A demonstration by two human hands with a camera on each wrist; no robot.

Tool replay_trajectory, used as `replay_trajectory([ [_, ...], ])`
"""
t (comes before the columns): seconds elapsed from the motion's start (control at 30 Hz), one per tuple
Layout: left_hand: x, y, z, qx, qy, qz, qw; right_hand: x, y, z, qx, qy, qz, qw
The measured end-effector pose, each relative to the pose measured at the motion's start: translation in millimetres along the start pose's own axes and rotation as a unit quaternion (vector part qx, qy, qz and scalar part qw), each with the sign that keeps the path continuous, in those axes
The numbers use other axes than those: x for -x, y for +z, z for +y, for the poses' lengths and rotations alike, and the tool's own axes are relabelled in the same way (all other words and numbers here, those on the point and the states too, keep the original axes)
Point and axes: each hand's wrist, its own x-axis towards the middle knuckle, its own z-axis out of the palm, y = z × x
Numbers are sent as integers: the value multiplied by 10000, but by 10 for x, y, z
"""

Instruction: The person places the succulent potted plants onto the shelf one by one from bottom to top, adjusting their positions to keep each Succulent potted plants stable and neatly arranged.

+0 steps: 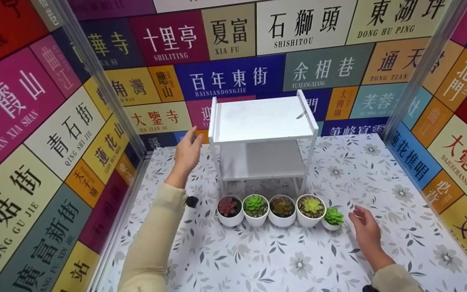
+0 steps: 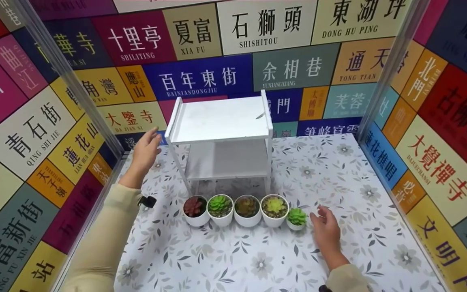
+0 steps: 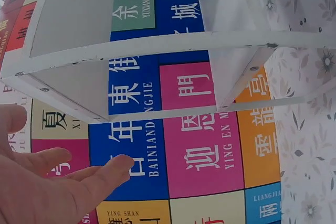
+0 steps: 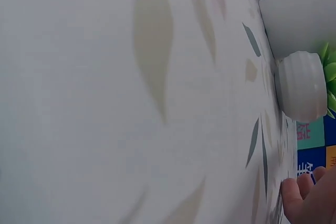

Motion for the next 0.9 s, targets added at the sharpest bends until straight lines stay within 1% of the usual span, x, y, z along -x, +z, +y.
replay_trajectory([
  [0.13,-99,21,100,-178,-49,-154,9997,8,10,11,-81,-35,61,9999],
  [0.23,-165,15,189,-195,-106,-299,9993,10,14,8,-42,-59,92,9999],
  [0.33,-247,-15,289,-153,-103,-427,9989,1,20,1,40,-75,115,9999],
  [0.43,-346,-32,381,-178,-64,-470,9987,-16,23,-9,73,-97,121,9999],
  [0.53,-433,-2,477,-244,-130,-617,9977,-29,15,-17,64,-112,161,9998],
  [0.7,-532,103,635,-313,-311,-868,9953,-36,12,-40,28,-202,217,9996],
  [0.83,-586,167,742,-785,-281,-922,9922,-40,16,-71,22,-281,230,9993],
  [0.9,-607,193,808,-1153,-304,-985,9880,-42,16,-72,36,-258,213,9994],
])
